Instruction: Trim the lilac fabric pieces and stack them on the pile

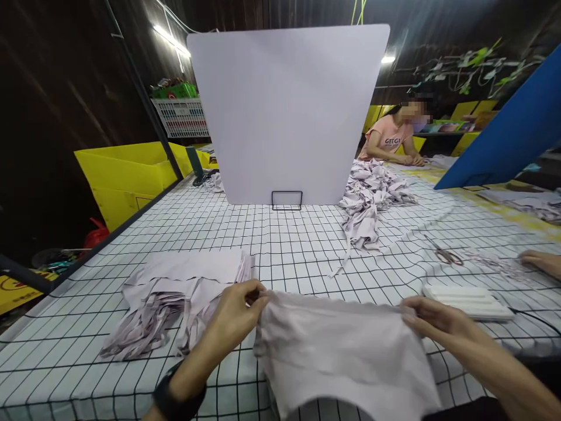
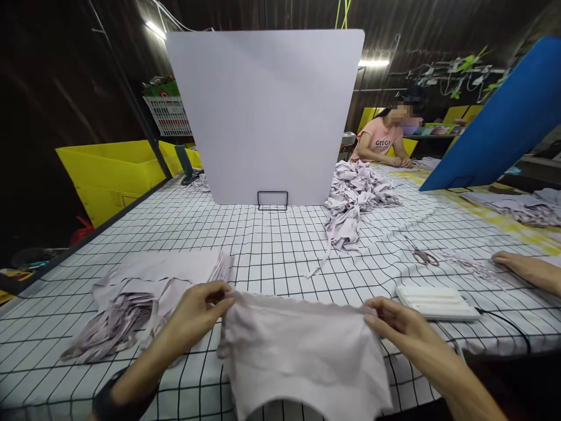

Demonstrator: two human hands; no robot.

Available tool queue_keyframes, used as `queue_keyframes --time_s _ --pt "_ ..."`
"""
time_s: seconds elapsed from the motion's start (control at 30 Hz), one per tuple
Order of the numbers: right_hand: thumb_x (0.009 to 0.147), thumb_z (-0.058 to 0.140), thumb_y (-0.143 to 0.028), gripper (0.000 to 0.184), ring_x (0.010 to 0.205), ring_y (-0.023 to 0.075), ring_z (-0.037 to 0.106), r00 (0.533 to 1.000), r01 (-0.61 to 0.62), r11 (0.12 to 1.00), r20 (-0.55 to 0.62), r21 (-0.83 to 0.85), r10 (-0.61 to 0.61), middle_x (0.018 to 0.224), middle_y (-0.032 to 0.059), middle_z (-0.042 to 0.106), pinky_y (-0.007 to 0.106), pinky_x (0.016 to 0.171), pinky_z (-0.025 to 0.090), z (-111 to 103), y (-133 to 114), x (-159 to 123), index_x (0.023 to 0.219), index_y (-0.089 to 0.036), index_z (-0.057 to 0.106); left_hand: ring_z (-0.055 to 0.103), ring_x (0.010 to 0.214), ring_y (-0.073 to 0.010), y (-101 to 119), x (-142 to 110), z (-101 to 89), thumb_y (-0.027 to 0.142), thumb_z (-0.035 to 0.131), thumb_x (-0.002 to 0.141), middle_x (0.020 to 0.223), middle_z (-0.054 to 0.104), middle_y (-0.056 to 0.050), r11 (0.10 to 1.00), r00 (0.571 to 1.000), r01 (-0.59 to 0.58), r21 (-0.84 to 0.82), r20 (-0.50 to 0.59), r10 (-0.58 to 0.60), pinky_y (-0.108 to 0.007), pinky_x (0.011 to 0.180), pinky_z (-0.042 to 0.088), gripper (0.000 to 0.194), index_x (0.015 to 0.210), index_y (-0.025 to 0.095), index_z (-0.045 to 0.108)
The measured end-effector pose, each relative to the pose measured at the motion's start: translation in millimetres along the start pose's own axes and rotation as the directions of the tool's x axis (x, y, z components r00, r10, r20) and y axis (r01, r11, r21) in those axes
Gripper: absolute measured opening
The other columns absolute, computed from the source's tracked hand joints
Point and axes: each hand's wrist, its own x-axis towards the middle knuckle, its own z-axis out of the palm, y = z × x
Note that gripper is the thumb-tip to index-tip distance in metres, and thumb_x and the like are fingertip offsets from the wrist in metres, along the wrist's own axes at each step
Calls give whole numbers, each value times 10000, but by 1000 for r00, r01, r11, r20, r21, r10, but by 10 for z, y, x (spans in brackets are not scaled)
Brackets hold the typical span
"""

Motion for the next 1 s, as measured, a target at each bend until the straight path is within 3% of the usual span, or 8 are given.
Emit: queue_keyframes --time_s 0.13,0.3,0.47,0.53,0.63,0.8,0.9,1.0 --pt "775 660 -565 359 730 265 710 977 -15 996 210 -83 32 779 71 767 343 618 557 259 192 707 806 -212 723 679 768 -223 -214 507 355 113 495 888 766 714 -50 903 994 98 418 6 -111 -287 652 438 197 758 195 617" --pt "732 590 -363 222 652 242 641 984 61 958 180 -279 -10 679 34 716 359 613 514 425 256 1320 775 -236 767 696 839 -275 -247 880 474 96 437 926 923 742 -129 832 985 160 532 -34 -168 -321 636 416 223 910 177 644" --pt "735 603 -262 443 759 251 685 998 44 943 56 -330 -26 839 47 725 375 708 550 495 186 1527 1151 -257 755 655 1007 -310 -168 946 524 83 433 926 1101 697 -172 773 988 152 616 -69 -139 -380 764 482 259 1078 147 633" --pt "791 586 -301 473 893 268 706 999 24 938 -36 -344 -39 1058 92 722 391 793 557 480 167 1416 1244 -244 710 575 1163 -348 -104 909 611 91 450 926 1266 627 -195 761 997 70 645 -67 -34 -461 898 480 297 1174 134 607" --pt "871 516 -420 448 900 269 714 989 -20 935 -142 -355 -32 1163 126 703 391 777 575 432 165 1010 1223 -210 696 536 1218 -317 21 854 869 100 435 953 1317 613 -158 775 959 -281 567 126 255 -490 1003 467 298 1177 159 621" --pt "885 537 -545 361 780 270 724 941 -161 929 -335 -333 43 888 77 774 337 671 568 417 307 -58 899 -234 720 379 1465 -283 213 841 1497 280 428 1041 1557 473 -100 670 694 -696 260 482 534 -540 1211 298 362 1376 214 550" --pt "834 595 -628 417 599 264 700 954 -292 913 -159 -284 255 699 48 763 325 554 551 484 453 -590 784 -248 757 201 1556 -301 233 845 1751 476 359 1062 1660 306 -78 636 613 -744 204 587 529 -618 1245 149 510 1517 253 419" --pt "778 632 -662 465 773 313 748 932 -361 926 -64 -109 356 835 81 807 350 683 598 641 556 -812 854 -233 798 148 1570 -287 192 830 1832 531 284 1064 1678 242 -80 620 608 -754 218 590 532 -606 1256 84 570 1551 251 374"
